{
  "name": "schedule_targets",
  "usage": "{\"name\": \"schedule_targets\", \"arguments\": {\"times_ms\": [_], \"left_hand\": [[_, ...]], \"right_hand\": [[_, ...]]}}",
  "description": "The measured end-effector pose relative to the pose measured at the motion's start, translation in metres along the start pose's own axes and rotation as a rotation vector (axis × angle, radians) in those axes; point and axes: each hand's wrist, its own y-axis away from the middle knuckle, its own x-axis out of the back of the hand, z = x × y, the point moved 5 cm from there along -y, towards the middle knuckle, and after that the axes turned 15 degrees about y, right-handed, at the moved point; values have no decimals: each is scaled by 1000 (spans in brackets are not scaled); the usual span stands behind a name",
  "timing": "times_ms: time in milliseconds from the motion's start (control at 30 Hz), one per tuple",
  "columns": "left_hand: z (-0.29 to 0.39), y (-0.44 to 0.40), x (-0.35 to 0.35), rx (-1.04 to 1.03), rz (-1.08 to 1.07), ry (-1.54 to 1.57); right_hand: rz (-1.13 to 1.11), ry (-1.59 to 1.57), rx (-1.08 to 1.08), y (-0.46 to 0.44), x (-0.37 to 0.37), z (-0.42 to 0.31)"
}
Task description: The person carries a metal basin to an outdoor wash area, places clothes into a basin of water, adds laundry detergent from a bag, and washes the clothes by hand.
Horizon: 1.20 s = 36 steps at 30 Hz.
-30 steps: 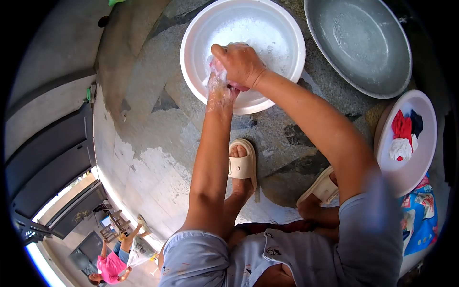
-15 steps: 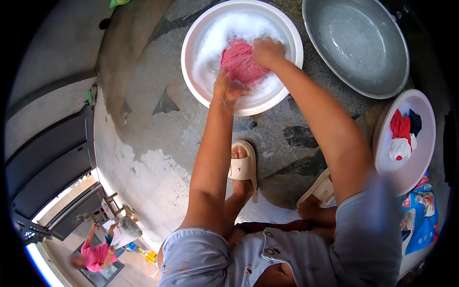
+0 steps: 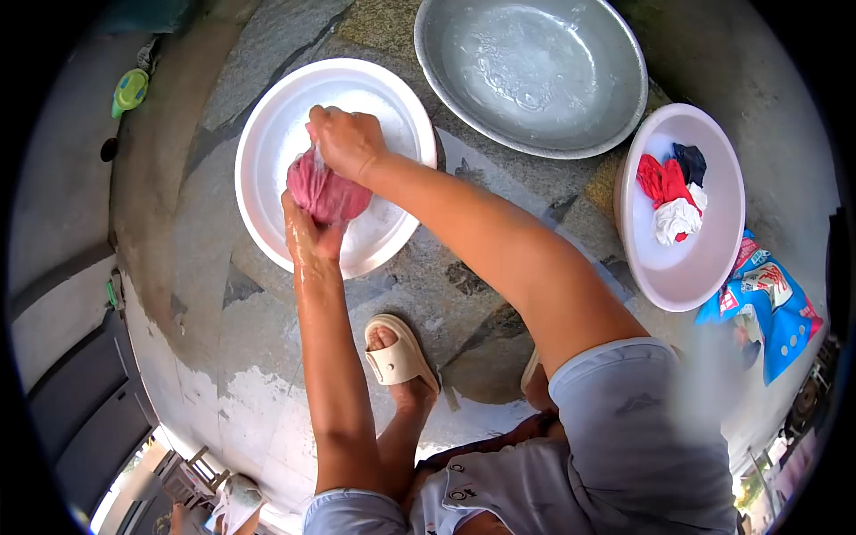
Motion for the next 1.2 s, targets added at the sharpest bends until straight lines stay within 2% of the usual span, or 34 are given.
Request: {"name": "schedule_targets", "arguments": {"times_ms": [33, 67, 167, 200, 233, 267, 300, 333, 367, 433, 533, 567, 600, 633, 700, 800, 833, 867, 900, 933, 967, 1000, 1100, 1200], "left_hand": [[2, -1, -13, -56, -54, -52], [5, -4, -16, -138, -54, -147], [9, -6, -10, -9, 7, -148], [14, -17, 17, -10, 165, -173], [19, -30, 66, 79, 445, -367], [16, -35, 81, 122, 394, -367], [16, -48, 102, 193, 207, -333], [13, -29, 81, 128, 321, -339], [12, -27, 74, 110, 207, -385], [8, -26, 60, 84, 297, -304], [10, -31, 51, 191, 107, -98], [14, -41, 62, 196, 8, 11], [19, -45, 71, 201, -88, 121], [26, -35, 64, 375, -457, 160], [25, -34, 70, 292, -355, 185], [14, -36, 67, 166, -217, 214], [8, -35, 64, 129, -173, 226], [3, -20, 38, 66, -48, 16], [2, -2, 10, 69, -93, -41], [1, 3, -7, 33, -78, -46], [1, 7, -13, -5, -63, -50], [3, 2, -18, -21, -134, -183], [8, -1, -19, -1, -161, -137], [12, -17, 37, 54, 215, -280]], "right_hand": [[-48, 19, -123, -9, -2, 22], [-81, 55, -143, -12, -5, 30], [-199, 64, -236, -21, -9, 38], [-263, 90, -286, -22, -5, 42], [-278, 133, -326, -16, 3, 49], [-317, 123, -312, -13, -7, 57], [-297, 130, -263, -5, -19, 62], [-249, 101, -209, 1, -38, 68], [-229, 208, -209, 13, -37, 59], [-445, 32, -114, 21, -56, 42], [-470, -344, -97, 42, -36, -21], [-401, -381, 2, 54, -29, -47], [-783, -461, 104, 68, -23, -76], [-153, -279, 239, 87, -2, -88], [-127, -281, 305, 106, 12, -100], [-235, -118, 358, 86, -3, -70], [-135, -79, 302, 68, -18, -48], [-160, -30, 139, 50, -8, -31], [-102, -21, 42, 30, -6, -10], [-120, -80, -156, 14, -5, 11], [-226, -171, -305, 5, -14, 32], [-348, -190, -394, -3, -23, 47], [-469, -297, -524, -10, -48, 84], [-496, -199, -398, -4, -62, 100]]}}
